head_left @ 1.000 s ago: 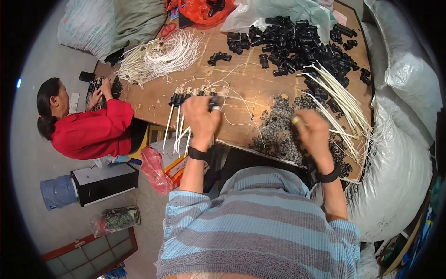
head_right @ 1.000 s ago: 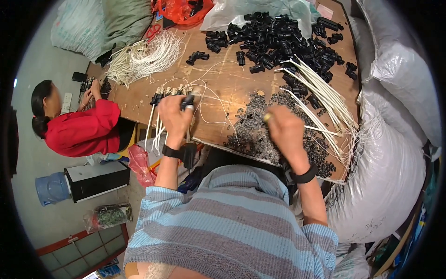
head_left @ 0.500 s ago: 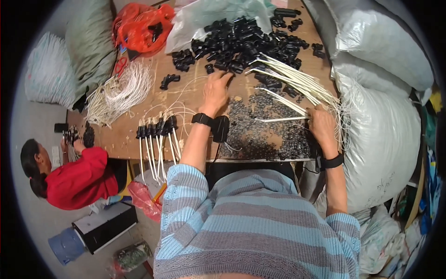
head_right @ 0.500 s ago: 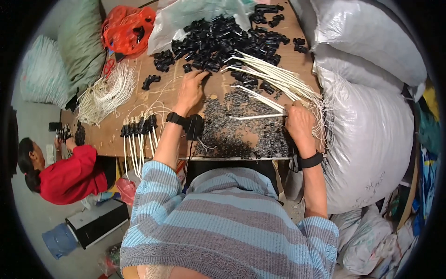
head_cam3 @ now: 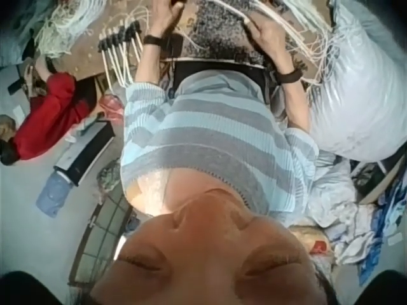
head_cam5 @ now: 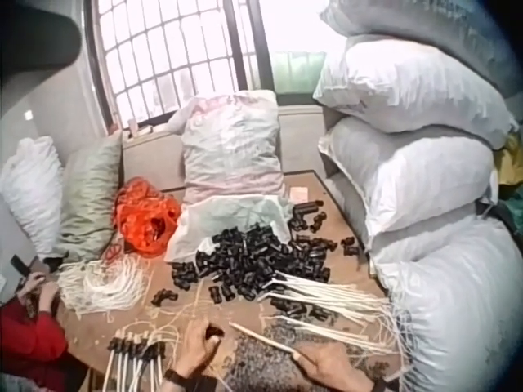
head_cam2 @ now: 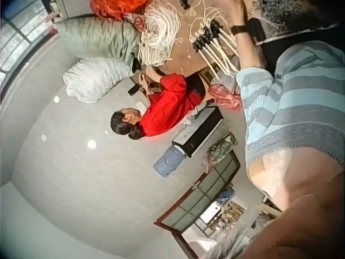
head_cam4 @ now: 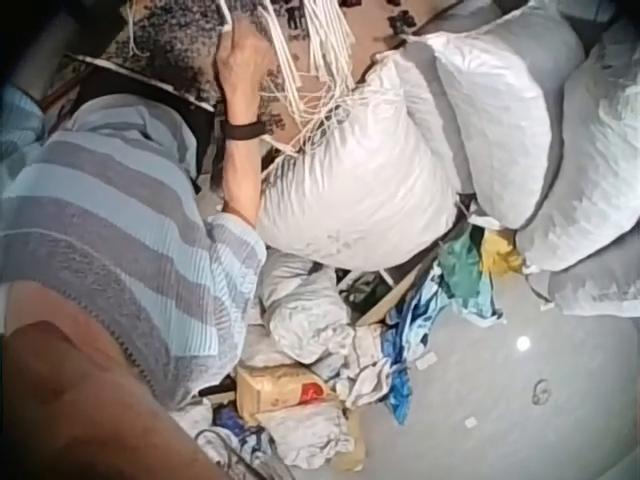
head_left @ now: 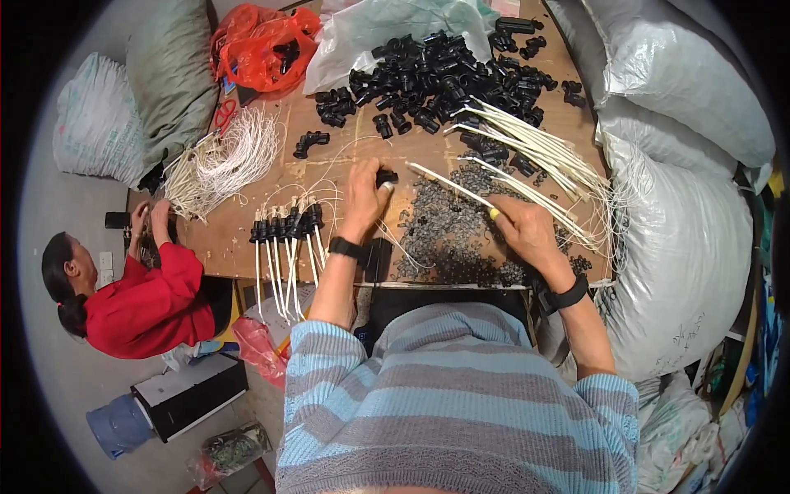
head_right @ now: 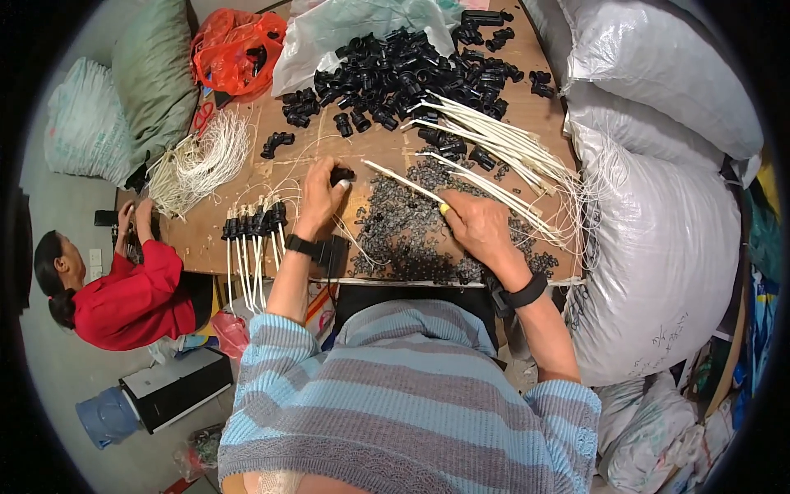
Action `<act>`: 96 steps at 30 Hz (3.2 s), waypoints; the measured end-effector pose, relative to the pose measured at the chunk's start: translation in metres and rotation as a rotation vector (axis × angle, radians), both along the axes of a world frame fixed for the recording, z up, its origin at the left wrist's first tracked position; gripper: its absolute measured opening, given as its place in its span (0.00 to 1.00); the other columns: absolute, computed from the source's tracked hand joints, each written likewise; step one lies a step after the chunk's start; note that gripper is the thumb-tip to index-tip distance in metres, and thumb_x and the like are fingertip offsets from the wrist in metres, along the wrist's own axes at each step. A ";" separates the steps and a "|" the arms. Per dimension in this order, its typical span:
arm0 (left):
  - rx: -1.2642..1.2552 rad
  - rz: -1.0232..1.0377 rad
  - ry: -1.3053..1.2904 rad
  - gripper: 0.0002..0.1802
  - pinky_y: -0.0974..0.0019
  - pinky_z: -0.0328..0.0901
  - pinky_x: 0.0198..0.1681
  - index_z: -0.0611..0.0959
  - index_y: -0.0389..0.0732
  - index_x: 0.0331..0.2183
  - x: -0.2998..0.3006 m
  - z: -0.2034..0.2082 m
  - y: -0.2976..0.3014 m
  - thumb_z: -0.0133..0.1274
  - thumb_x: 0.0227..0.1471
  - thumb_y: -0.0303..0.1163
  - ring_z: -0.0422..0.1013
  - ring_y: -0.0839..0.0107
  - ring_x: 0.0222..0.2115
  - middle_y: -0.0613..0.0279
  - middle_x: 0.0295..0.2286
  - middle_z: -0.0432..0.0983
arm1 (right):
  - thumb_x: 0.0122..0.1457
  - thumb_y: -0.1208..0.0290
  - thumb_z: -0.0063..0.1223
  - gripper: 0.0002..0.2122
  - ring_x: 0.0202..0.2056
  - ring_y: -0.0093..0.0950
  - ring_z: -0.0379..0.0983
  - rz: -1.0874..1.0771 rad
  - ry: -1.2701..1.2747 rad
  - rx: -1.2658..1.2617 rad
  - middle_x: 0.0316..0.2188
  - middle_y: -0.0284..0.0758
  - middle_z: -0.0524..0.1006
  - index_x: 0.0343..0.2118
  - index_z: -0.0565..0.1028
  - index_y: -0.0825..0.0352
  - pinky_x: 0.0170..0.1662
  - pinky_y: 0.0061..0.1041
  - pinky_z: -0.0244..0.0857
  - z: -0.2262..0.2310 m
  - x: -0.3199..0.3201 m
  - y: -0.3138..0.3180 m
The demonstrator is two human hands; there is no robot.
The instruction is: The person assembles components by hand by picking up a black plastic housing and a white wire, threading the wire through the housing, and sliding a small yellow piece onto the wire. They then place the completed assembly onto the table and repeat the process.
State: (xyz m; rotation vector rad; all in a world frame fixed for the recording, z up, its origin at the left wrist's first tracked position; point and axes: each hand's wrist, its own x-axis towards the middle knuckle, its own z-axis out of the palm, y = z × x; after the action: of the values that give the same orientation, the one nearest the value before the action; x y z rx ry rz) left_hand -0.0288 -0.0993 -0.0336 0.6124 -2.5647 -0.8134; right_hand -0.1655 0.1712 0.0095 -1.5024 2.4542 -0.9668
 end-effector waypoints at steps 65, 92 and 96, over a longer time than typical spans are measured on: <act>0.519 -0.207 0.058 0.22 0.64 0.65 0.39 0.78 0.39 0.37 0.039 0.039 0.100 0.51 0.36 0.11 0.72 0.60 0.34 0.57 0.30 0.76 | 0.53 0.76 0.54 0.08 0.23 0.42 0.74 0.224 -0.120 -0.054 0.23 0.42 0.75 0.37 0.74 0.64 0.25 0.33 0.66 -0.025 0.053 -0.026; 0.098 0.156 -0.015 0.13 0.64 0.67 0.34 0.82 0.36 0.34 0.064 -0.002 0.050 0.55 0.42 0.18 0.74 0.63 0.27 0.56 0.26 0.76 | 0.54 0.74 0.54 0.05 0.17 0.18 0.63 -0.030 -0.476 -0.079 0.15 0.34 0.69 0.31 0.78 0.69 0.22 0.22 0.57 -0.031 0.064 -0.021; 0.256 0.189 0.047 0.08 0.68 0.66 0.32 0.82 0.35 0.28 0.061 0.011 0.055 0.52 0.43 0.16 0.73 0.69 0.27 0.62 0.25 0.76 | 0.54 0.73 0.54 0.05 0.17 0.18 0.63 -0.123 -0.507 -0.080 0.14 0.34 0.69 0.31 0.78 0.68 0.22 0.22 0.57 -0.036 0.059 -0.020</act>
State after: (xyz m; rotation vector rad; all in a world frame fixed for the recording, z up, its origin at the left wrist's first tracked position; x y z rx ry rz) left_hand 0.0321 -0.0447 -0.0225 0.8859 -2.3345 -1.0832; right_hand -0.1061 0.1512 -0.0264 -0.9717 2.1738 -1.2923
